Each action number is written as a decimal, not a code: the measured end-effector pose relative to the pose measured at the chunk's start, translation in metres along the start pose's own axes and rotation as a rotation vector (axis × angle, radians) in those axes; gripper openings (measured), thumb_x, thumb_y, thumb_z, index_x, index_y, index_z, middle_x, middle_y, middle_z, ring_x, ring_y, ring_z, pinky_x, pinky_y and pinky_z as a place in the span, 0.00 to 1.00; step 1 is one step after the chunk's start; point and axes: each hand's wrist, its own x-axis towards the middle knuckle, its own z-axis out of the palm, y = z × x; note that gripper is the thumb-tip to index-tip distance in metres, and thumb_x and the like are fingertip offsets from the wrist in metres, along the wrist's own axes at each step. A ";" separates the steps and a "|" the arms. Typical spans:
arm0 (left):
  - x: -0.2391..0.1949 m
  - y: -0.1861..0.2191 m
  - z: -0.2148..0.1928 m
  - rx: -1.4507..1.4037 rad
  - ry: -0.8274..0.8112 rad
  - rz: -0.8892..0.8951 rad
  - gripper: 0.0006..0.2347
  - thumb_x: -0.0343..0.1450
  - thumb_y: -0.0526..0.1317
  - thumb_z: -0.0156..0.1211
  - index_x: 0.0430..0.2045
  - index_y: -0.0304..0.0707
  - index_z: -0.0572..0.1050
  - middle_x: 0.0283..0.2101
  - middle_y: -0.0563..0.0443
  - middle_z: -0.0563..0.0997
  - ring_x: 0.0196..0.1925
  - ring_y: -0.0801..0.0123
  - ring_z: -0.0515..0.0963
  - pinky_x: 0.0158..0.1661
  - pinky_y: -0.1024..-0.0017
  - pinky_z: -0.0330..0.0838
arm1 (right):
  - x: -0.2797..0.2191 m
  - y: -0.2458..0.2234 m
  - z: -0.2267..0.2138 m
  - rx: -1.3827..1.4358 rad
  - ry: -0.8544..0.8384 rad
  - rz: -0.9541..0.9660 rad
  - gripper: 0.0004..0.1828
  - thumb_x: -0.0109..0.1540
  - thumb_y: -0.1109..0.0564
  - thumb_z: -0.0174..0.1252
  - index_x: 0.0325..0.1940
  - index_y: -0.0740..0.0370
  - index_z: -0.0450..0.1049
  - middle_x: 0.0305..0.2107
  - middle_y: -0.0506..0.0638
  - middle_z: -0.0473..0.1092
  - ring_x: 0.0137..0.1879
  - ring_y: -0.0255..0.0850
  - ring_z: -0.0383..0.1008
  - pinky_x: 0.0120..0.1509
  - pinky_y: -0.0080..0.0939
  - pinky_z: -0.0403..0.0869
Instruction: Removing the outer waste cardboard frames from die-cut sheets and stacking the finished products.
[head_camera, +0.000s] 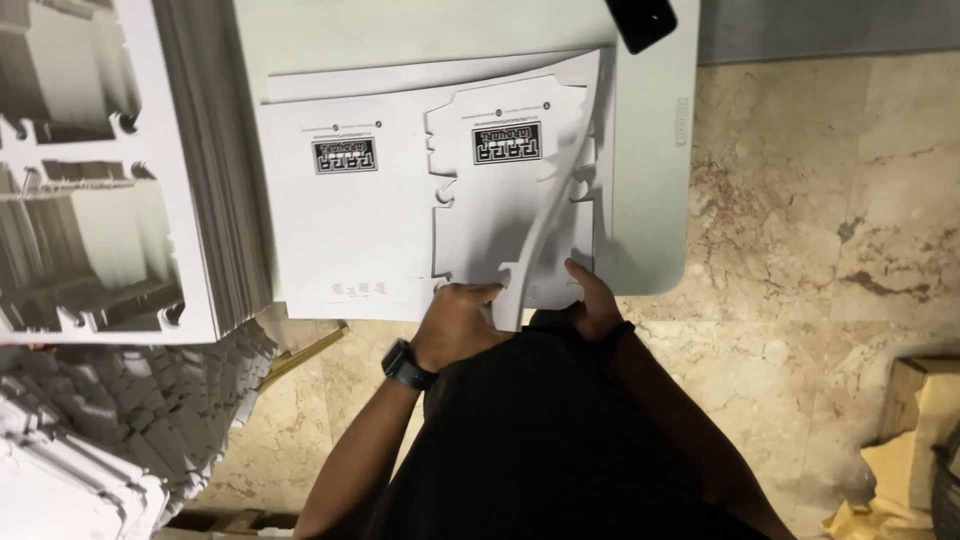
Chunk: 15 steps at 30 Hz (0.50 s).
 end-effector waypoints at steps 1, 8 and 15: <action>0.001 0.003 0.002 0.072 -0.008 0.019 0.18 0.53 0.42 0.77 0.30 0.27 0.82 0.21 0.34 0.83 0.25 0.37 0.83 0.30 0.48 0.80 | 0.003 -0.005 0.002 -0.091 -0.030 -0.054 0.35 0.58 0.45 0.75 0.61 0.65 0.70 0.50 0.58 0.75 0.54 0.53 0.76 0.63 0.55 0.74; 0.017 -0.002 -0.133 -0.141 0.179 0.122 0.05 0.59 0.35 0.72 0.21 0.42 0.79 0.18 0.54 0.81 0.23 0.74 0.79 0.23 0.76 0.70 | 0.038 -0.011 -0.015 -0.255 -0.040 -0.329 0.39 0.62 0.43 0.72 0.66 0.69 0.64 0.49 0.59 0.71 0.53 0.55 0.76 0.52 0.64 0.79; 0.005 -0.013 -0.090 -0.159 0.299 0.193 0.03 0.59 0.32 0.66 0.19 0.42 0.77 0.17 0.49 0.81 0.22 0.58 0.83 0.29 0.67 0.75 | -0.075 -0.105 -0.058 -0.358 0.078 -0.671 0.26 0.58 0.53 0.76 0.47 0.68 0.68 0.33 0.53 0.69 0.38 0.43 0.73 0.40 0.47 0.75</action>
